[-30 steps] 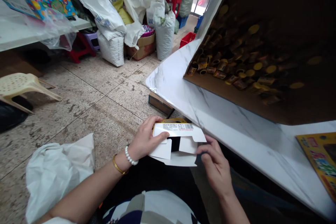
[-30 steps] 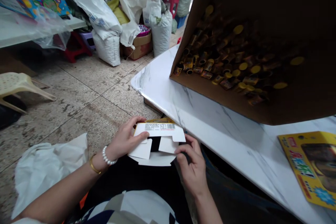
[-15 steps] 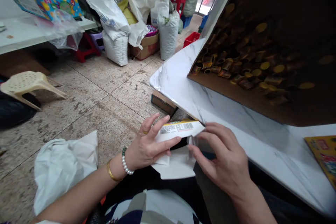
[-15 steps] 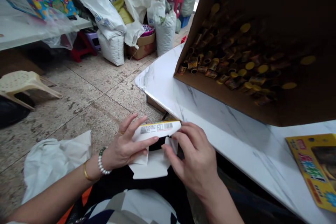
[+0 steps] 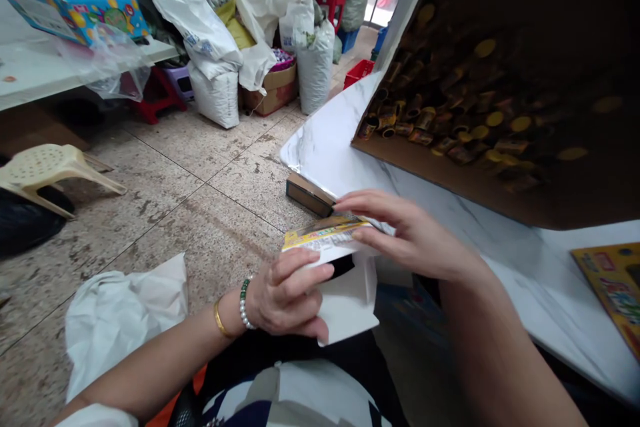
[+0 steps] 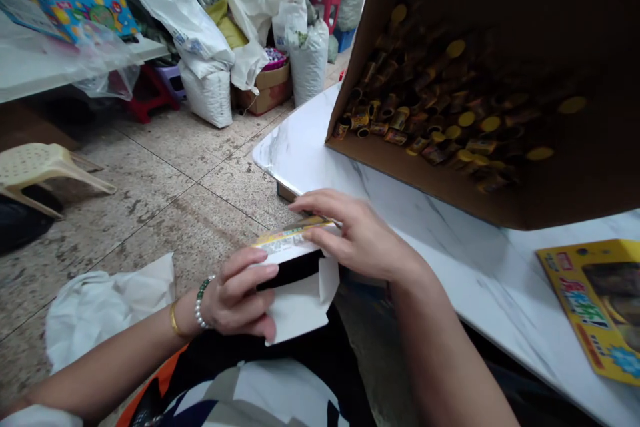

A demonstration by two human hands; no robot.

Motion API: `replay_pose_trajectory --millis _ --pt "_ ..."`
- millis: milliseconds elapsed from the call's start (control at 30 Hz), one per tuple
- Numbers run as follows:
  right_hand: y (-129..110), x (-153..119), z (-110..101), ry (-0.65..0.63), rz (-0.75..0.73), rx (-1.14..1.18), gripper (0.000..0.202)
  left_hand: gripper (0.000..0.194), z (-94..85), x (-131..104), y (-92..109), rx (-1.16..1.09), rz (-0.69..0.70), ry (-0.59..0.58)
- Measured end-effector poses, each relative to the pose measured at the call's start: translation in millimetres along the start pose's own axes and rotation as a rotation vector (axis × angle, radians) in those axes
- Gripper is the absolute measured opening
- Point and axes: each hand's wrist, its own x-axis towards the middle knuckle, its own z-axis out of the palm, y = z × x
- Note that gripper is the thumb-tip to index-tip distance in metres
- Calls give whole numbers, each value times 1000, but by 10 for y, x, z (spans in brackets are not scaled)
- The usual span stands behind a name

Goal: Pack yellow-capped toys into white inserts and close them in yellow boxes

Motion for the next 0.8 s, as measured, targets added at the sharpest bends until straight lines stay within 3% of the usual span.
replay_pose_trajectory --millis 100,167,300,433,600,700,800 --pt "121 25 208 -279 -30 29 39 35 47 -55 16 101 182 148" --pt "151 -25 369 -317 12 -14 39 34 35 -72 12 250 206 256" --pt "153 -138 544 -170 289 -70 33 33 -6 -77 -22 211 -129 335" --pt "154 -132 546 -123 516 -53 31 81 90 -32 -13 -92 -550 390" --pt "169 -156 522 -52 618 0 30 122 234 6 68 -587 -1096 262" --pt "176 -210 519 -59 628 37 33 135 257 -48 106 -976 -1171 222" --pt "154 -216 542 -86 641 -51 40 137 262 -149 109 -1090 -1099 240"
